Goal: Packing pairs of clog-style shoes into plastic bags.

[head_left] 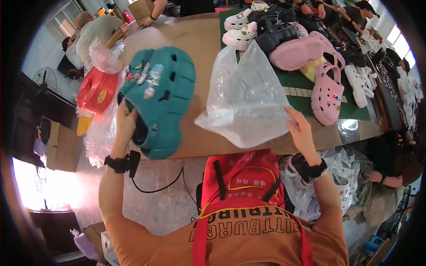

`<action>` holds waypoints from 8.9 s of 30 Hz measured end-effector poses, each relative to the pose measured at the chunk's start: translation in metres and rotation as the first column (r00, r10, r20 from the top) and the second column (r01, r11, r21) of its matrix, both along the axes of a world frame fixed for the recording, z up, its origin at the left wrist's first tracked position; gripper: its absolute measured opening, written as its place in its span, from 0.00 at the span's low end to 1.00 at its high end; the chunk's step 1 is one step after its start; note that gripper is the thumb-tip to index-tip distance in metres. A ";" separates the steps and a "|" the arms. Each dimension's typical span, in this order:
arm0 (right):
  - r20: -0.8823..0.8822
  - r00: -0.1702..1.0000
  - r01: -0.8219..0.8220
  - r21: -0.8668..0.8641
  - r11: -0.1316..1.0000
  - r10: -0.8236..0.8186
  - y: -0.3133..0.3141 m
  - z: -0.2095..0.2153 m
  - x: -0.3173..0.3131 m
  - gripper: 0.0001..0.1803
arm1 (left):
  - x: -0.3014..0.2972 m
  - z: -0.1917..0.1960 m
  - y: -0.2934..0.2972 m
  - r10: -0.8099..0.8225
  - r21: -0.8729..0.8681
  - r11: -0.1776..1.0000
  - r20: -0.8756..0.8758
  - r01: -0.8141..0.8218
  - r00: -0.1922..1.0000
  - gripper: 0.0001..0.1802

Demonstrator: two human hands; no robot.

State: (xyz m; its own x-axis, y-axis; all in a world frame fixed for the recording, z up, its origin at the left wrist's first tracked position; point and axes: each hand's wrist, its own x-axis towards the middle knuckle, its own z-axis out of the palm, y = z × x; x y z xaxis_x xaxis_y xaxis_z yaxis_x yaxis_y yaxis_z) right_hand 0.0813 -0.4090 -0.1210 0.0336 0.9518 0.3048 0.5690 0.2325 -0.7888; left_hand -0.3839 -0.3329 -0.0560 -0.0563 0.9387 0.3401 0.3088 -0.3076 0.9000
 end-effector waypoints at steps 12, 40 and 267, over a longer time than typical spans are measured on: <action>0.110 0.962 -0.261 0.118 0.958 0.248 0.056 0.040 -0.104 0.28 | 0.047 0.048 -0.106 -0.610 -0.209 0.741 0.189 0.638 0.770 0.29; 0.547 0.810 -0.376 0.203 0.904 0.214 -0.015 0.038 -0.090 0.34 | 0.120 -0.037 -0.050 -0.184 -0.215 0.974 -0.540 0.076 0.821 0.16; 0.386 0.879 0.135 0.362 0.922 -0.280 -0.037 -0.060 -0.004 0.08 | -0.170 0.127 0.131 0.235 -0.264 0.918 -0.238 -0.296 0.942 0.16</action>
